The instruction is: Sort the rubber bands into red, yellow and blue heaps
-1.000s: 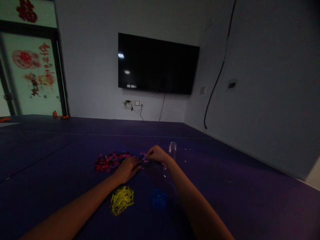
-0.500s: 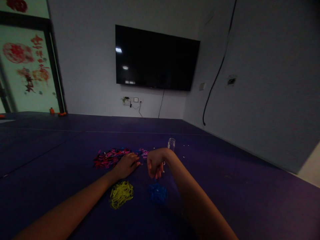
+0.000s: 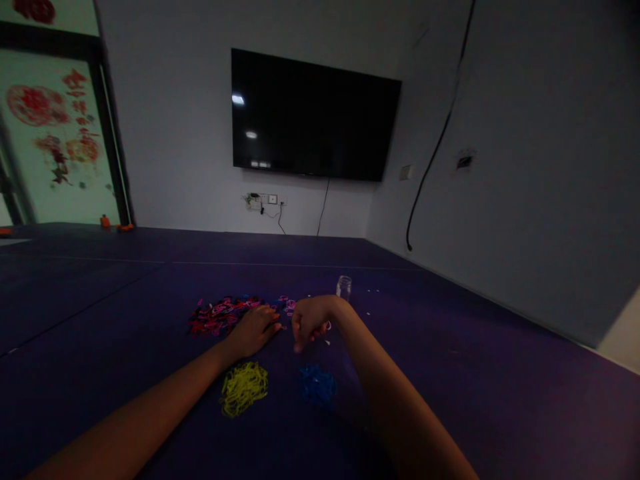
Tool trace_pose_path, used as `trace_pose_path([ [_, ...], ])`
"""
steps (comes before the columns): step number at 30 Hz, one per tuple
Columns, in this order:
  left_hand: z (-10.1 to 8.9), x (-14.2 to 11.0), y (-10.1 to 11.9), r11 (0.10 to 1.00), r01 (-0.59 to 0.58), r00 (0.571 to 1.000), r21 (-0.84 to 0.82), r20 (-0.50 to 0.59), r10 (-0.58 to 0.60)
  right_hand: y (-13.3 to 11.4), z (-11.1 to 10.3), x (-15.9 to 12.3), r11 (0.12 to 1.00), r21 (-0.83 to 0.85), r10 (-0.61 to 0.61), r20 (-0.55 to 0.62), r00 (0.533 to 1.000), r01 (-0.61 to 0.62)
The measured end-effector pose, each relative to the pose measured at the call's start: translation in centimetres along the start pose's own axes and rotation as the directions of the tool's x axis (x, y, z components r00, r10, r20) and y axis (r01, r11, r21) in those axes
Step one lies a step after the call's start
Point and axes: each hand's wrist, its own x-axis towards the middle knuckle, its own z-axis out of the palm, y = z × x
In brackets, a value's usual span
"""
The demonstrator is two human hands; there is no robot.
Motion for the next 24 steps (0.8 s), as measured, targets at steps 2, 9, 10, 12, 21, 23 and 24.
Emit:
trace_pose_path([
  [2, 0.1, 0.0, 0.0, 1.0, 0.012, 1.0, 0.027, -0.006, -0.012, 0.1, -0.1, 0.1, 1.0, 0.02, -0.016, -0.123, 0.992, 0.018],
  [9, -0.8, 0.2, 1.0, 0.98, 0.156, 0.987, 0.123, -0.068, -0.149, 1.3, -0.4, 2.1, 0.987, -0.16, -0.132, -0.675, 0.726, 0.031],
  [10, -1.0, 0.2, 1.1, 0.968, 0.206, 0.977, 0.145, -0.079, -0.197, 1.5, -0.3, 2.5, 0.979, -0.205, -0.165, -0.719, 0.676, 0.021],
  [12, -1.5, 0.3, 1.1, 0.935, 0.306, 0.95, 0.178, -0.121, -0.288, 1.9, 0.0, 3.2, 0.967, -0.252, -0.187, -0.764, 0.617, -0.02],
  [21, -0.7, 0.0, -1.0, 0.832, 0.53, 0.838, 0.164, -0.247, -0.486, 4.1, 2.4, 5.9, 0.888, -0.444, -0.276, -0.724, 0.633, -0.12],
  [23, -1.2, 0.2, -1.7, 0.83, 0.535, 0.83, 0.157, -0.284, -0.481, 4.5, 2.6, 6.1, 0.874, -0.479, -0.322, -0.7, 0.638, -0.084],
  [24, -1.6, 0.3, -2.1, 0.826, 0.542, 0.821, 0.158, -0.307, -0.48, 4.6, 2.7, 6.2, 0.871, -0.486, -0.335, -0.695, 0.636, -0.071],
])
